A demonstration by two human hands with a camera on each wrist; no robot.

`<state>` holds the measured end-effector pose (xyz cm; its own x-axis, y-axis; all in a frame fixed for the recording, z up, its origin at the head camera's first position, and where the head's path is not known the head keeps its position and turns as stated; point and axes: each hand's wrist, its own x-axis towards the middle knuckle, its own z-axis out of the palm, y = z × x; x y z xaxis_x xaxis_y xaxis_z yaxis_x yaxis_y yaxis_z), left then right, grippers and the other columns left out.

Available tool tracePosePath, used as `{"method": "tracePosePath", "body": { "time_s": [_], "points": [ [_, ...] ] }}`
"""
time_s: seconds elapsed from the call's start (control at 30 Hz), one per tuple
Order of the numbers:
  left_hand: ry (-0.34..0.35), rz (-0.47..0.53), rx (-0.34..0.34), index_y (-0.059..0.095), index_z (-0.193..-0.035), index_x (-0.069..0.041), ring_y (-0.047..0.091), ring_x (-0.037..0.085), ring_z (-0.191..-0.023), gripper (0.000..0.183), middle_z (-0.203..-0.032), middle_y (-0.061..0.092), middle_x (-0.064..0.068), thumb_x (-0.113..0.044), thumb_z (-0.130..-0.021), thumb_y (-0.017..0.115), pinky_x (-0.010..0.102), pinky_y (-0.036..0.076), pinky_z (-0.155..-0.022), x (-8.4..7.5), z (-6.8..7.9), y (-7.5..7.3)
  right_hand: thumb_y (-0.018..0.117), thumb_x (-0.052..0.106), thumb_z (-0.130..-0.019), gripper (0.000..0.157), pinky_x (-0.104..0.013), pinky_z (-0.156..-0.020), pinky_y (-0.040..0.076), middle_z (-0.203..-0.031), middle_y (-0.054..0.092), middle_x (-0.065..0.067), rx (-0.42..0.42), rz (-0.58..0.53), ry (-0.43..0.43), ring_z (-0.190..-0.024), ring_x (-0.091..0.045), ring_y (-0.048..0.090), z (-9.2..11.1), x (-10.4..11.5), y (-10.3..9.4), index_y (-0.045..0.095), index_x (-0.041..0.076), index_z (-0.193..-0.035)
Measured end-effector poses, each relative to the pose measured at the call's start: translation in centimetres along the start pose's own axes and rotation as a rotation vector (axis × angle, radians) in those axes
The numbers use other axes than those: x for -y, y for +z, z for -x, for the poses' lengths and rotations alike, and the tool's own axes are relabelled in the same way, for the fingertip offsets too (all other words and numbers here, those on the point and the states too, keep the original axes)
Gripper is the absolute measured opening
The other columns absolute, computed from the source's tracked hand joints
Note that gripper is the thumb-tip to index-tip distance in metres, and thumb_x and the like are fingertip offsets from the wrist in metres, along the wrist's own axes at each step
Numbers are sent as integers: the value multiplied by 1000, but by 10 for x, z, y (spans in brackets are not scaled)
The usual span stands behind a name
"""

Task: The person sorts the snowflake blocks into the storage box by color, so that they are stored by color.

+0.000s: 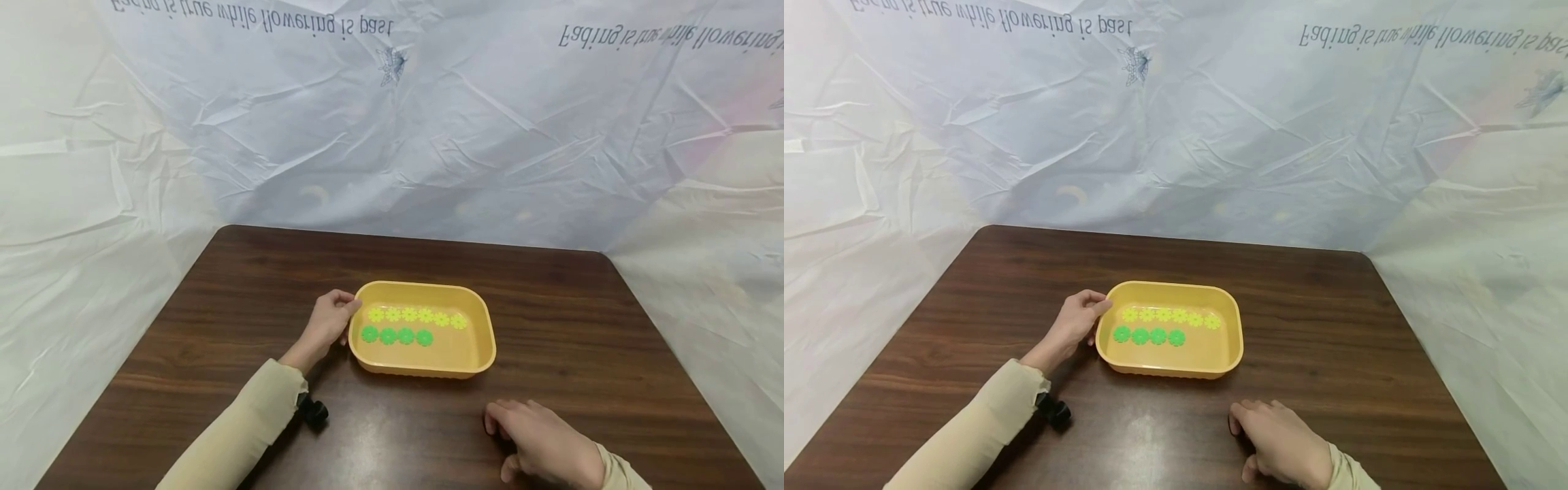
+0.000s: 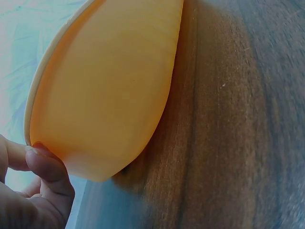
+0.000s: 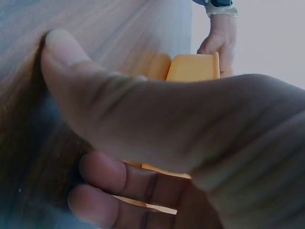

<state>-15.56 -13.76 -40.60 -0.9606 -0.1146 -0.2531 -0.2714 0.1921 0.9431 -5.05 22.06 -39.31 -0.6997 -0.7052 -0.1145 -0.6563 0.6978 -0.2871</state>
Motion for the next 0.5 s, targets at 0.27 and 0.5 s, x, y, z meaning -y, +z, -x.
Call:
{"method": "tracePosePath", "body": {
  "time_s": [0.27, 0.5],
  "points": [
    [-4, 1, 4, 56, -118, -3, 42, 14, -39, 28, -90, 64, 17, -22, -98, 59, 27, 41, -37, 1, 0, 0, 87, 39, -65, 43, -27, -60, 38, -80, 45, 19, 65, -59, 63, -69, 0, 41, 2, -15, -6, 53, 28, -89],
    [-11, 8, -1, 57, -117, -3, 42, 14, -39, 27, -90, 64, 17, -22, -98, 60, 26, 40, -36, 2, -1, 1, 82, 56, -61, 55, -36, -62, 45, -91, 46, 10, 45, -42, 214, -81, -10, 47, 14, -38, -17, 54, 24, -95]
  ]
}}
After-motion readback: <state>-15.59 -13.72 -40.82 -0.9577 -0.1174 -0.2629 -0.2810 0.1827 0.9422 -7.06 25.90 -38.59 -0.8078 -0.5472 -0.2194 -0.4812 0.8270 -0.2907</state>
